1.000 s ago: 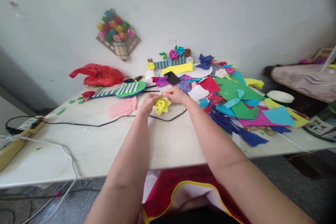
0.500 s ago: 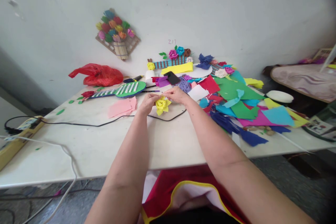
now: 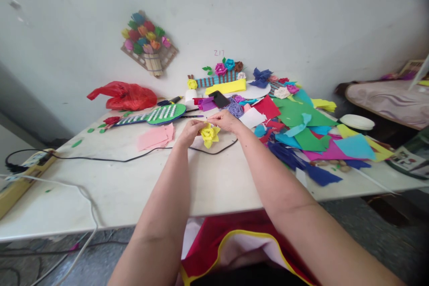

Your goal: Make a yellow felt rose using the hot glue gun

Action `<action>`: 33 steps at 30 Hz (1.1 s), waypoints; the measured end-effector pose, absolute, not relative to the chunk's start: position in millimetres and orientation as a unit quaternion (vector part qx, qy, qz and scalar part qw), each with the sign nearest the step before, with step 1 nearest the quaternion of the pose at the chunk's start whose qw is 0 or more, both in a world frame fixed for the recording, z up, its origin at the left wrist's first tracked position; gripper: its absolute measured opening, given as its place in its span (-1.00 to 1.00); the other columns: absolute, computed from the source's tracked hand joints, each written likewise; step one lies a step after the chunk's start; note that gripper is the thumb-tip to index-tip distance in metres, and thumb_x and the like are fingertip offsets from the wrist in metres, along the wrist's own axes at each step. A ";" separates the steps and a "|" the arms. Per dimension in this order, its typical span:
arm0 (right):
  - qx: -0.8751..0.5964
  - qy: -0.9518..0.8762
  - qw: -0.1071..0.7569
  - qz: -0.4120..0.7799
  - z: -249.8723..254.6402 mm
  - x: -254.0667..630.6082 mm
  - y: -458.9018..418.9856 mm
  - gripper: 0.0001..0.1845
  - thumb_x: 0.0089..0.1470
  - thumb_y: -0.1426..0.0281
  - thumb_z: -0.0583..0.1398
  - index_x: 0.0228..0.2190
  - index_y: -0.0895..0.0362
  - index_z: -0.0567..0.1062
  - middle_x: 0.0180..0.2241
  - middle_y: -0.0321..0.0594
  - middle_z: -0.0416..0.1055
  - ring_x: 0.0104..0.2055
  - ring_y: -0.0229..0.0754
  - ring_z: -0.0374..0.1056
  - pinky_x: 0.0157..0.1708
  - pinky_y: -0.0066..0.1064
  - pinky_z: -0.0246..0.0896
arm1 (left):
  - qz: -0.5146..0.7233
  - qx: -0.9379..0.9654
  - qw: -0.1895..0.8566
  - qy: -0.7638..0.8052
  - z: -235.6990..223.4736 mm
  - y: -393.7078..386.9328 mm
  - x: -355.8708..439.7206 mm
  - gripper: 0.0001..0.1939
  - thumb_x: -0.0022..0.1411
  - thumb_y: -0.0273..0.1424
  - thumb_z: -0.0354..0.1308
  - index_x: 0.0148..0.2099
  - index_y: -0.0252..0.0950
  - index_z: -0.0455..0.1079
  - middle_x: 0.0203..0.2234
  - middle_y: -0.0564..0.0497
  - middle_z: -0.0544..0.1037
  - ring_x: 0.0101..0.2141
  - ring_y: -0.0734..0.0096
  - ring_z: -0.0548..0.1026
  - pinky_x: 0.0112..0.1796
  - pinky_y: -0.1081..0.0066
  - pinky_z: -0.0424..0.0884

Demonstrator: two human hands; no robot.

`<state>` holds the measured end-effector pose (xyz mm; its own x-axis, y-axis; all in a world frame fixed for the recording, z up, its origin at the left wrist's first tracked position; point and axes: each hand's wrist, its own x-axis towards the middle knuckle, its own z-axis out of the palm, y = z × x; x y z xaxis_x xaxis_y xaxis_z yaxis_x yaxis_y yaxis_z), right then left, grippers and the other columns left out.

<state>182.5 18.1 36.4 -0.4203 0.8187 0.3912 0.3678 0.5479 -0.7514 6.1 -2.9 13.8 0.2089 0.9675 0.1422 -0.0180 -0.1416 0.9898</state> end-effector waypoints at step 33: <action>-0.391 -0.781 0.412 0.261 35.1 170.5 16.0 -0.74 0.03 0.43 0.23 -0.25 0.15 0.69 -0.25 -0.14 0.64 -0.21 -0.10 0.52 -0.15 -0.30 0.39 | 0.531 0.482 0.543 0.438 15.3 -2.9 8.5 -0.65 -0.26 -0.25 0.32 -0.38 -0.34 0.45 -0.56 -0.07 0.54 -0.40 0.13 0.58 -0.49 0.38 0.40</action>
